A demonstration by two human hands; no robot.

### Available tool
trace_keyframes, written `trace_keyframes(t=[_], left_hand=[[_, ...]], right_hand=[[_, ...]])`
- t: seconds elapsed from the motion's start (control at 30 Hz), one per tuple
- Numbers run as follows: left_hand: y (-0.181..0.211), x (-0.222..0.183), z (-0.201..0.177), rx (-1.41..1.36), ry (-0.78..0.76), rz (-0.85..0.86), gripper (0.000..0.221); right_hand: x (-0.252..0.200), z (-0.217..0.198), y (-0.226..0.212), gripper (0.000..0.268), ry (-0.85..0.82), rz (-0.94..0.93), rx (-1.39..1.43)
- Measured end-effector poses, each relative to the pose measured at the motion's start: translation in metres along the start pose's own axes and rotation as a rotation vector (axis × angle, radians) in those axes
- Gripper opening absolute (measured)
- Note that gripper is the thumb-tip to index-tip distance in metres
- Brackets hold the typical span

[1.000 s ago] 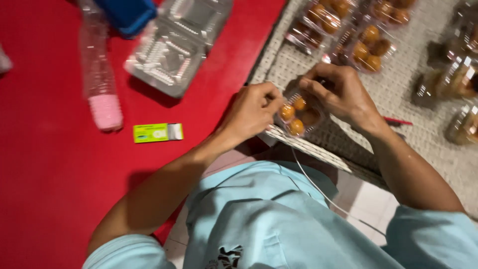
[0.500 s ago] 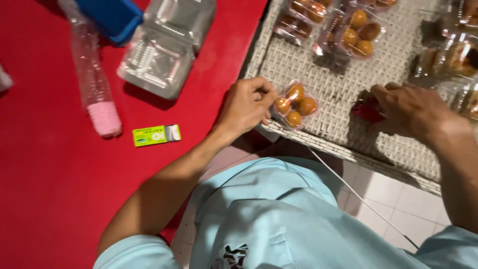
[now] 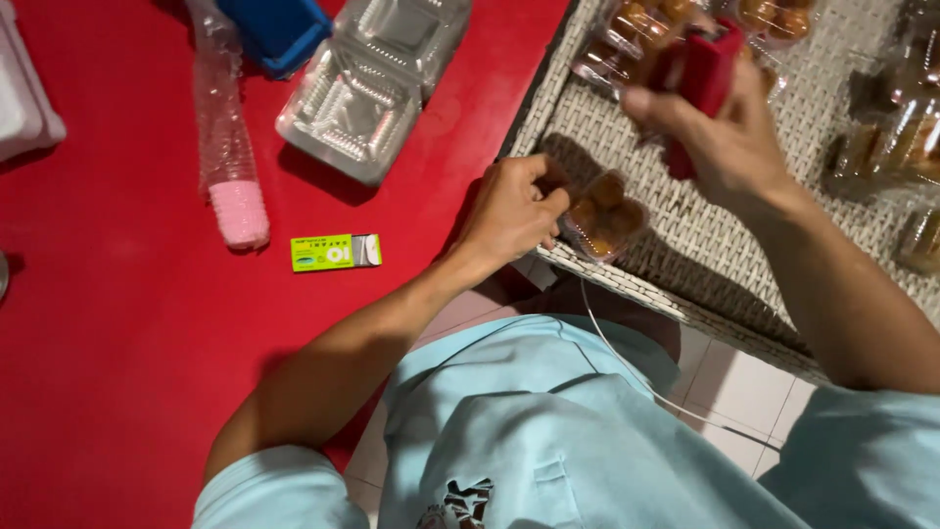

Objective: Packaging small round pastries into plastic containers and sealing them with a stapler

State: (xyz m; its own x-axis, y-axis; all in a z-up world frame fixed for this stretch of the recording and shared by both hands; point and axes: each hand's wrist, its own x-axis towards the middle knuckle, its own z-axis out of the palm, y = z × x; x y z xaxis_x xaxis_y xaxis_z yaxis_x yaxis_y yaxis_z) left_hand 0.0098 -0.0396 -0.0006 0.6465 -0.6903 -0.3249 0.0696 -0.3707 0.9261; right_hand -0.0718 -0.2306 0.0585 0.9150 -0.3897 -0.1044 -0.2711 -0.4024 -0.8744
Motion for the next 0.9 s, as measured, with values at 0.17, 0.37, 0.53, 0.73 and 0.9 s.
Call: trace_keyframes(t=[0.17, 0.37, 0.53, 0.73, 0.9], left_hand=[[-0.005, 0.004, 0.002, 0.126, 0.04, -0.004, 0.015], [-0.005, 0.002, 0.002, 0.116, 0.079, 0.022, 0.035], [-0.006, 0.001, 0.003, 0.295, 0.124, 0.023, 0.029], [-0.001, -0.005, 0.001, 0.173, 0.138, 0.034, 0.025], [-0.019, 0.004, 0.01, 0.167, 0.218, 0.086, 0.025]], right_hand=[[0.028, 0.042, 0.002, 0.037, -0.068, -0.114, -0.161], [0.039, 0.058, 0.008, 0.049, -0.158, -0.219, -0.25], [0.039, 0.069, 0.007, 0.044, -0.162, -0.259, -0.329], [0.042, 0.077, 0.01, 0.043, -0.158, -0.327, -0.432], [0.046, 0.083, 0.017, 0.044, -0.095, -0.375, -0.461]])
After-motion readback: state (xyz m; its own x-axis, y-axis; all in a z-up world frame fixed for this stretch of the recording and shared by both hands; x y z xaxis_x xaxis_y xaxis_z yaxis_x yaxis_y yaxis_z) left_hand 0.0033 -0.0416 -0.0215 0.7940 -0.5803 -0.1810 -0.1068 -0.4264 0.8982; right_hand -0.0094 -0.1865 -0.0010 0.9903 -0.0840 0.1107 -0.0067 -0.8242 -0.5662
